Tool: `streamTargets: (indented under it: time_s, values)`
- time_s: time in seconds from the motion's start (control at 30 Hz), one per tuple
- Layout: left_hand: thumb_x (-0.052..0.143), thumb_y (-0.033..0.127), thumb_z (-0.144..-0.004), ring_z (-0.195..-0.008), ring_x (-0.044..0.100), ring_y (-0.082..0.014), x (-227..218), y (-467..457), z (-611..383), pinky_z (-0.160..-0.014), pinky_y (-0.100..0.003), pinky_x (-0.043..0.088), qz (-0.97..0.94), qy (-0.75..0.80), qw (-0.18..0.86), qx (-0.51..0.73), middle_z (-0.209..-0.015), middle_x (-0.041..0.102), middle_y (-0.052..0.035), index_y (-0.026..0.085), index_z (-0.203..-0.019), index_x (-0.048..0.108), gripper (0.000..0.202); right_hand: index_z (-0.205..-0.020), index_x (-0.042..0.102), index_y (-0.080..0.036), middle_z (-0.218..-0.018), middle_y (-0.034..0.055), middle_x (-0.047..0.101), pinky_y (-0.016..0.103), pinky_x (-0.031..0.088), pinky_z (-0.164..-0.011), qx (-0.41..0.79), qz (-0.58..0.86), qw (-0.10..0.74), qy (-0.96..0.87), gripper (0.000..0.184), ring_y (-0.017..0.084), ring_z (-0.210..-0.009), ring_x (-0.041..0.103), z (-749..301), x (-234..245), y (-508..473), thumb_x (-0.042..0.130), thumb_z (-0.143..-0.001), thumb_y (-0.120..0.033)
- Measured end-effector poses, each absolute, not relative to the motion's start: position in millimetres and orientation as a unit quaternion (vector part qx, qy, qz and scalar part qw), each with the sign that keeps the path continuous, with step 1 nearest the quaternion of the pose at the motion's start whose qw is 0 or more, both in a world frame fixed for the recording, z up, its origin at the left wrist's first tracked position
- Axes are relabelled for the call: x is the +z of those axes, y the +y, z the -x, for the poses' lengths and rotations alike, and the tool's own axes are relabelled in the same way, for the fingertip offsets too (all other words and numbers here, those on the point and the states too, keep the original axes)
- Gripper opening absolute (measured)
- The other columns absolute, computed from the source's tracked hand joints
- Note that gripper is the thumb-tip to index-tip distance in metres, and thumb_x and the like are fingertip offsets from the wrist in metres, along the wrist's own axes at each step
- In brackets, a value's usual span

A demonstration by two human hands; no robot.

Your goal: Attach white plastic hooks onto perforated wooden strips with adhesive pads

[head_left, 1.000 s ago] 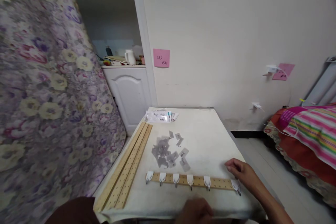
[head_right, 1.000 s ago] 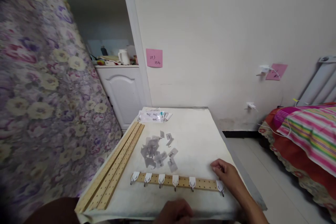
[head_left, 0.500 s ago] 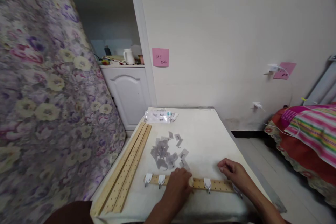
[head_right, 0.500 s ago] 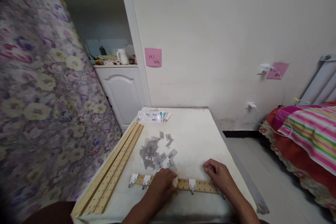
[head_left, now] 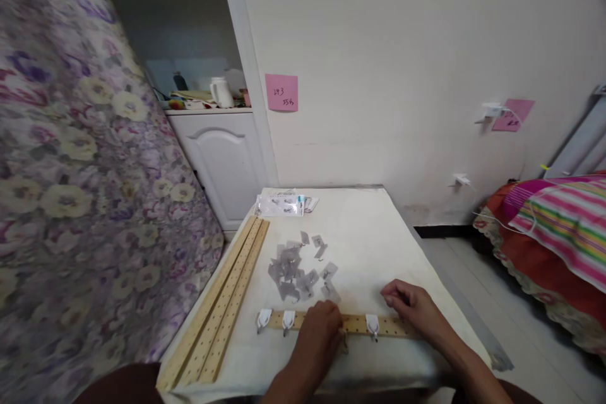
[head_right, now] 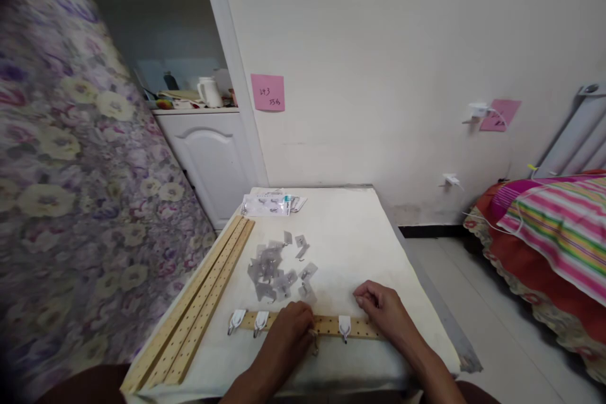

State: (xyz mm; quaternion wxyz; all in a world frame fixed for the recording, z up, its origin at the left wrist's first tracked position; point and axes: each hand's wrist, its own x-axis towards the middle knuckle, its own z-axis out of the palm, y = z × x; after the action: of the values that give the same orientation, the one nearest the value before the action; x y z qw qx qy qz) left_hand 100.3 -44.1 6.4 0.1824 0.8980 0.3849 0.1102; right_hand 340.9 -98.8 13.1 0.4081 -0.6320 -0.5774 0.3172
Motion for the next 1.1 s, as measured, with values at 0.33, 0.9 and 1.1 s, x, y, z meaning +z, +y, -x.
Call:
streamTargets:
  time_s: [0.33,0.9,1.1]
  values:
    - [0.039,0.018,-0.081,-0.083,0.057,-0.0163,49.8,-39.5,-90.6,-0.071,-0.025,0.039,-0.882,0.400,0.237,0.083,-0.087,0.064,-0.0016,0.023,-0.086,0.058,0.020,-0.080,0.061,-0.019,-0.061,-0.0032,0.051,0.022,0.036,-0.054,0.313,0.633,0.421,-0.569,0.019,0.012,-0.057,0.045,-338.2,20.0,-99.1,0.050,-0.077,-0.033]
    - [0.040,0.014,-0.076,-0.089,0.057,-0.0181,27.2,-35.2,-136.0,-0.079,-0.028,0.041,-0.878,0.413,0.235,0.060,-0.096,0.061,-0.0057,0.020,-0.093,0.060,0.027,-0.092,0.064,-0.022,-0.087,0.0013,0.061,0.025,0.041,-0.069,0.310,0.626,0.311,-0.645,0.034,0.016,-0.078,0.054,-330.2,22.4,-107.7,0.057,-0.061,-0.011]
    - [0.038,0.015,-0.079,-0.088,0.057,-0.0156,21.0,-40.7,-132.5,-0.079,-0.026,0.041,-0.882,0.399,0.238,0.077,-0.097,0.060,-0.0047,0.021,-0.098,0.059,0.029,-0.095,0.062,-0.025,-0.089,-0.0008,0.056,0.022,0.040,-0.070,0.280,0.625,0.249,-0.685,0.038,0.014,-0.078,0.053,-315.1,23.4,-112.2,0.057,-0.060,-0.009]
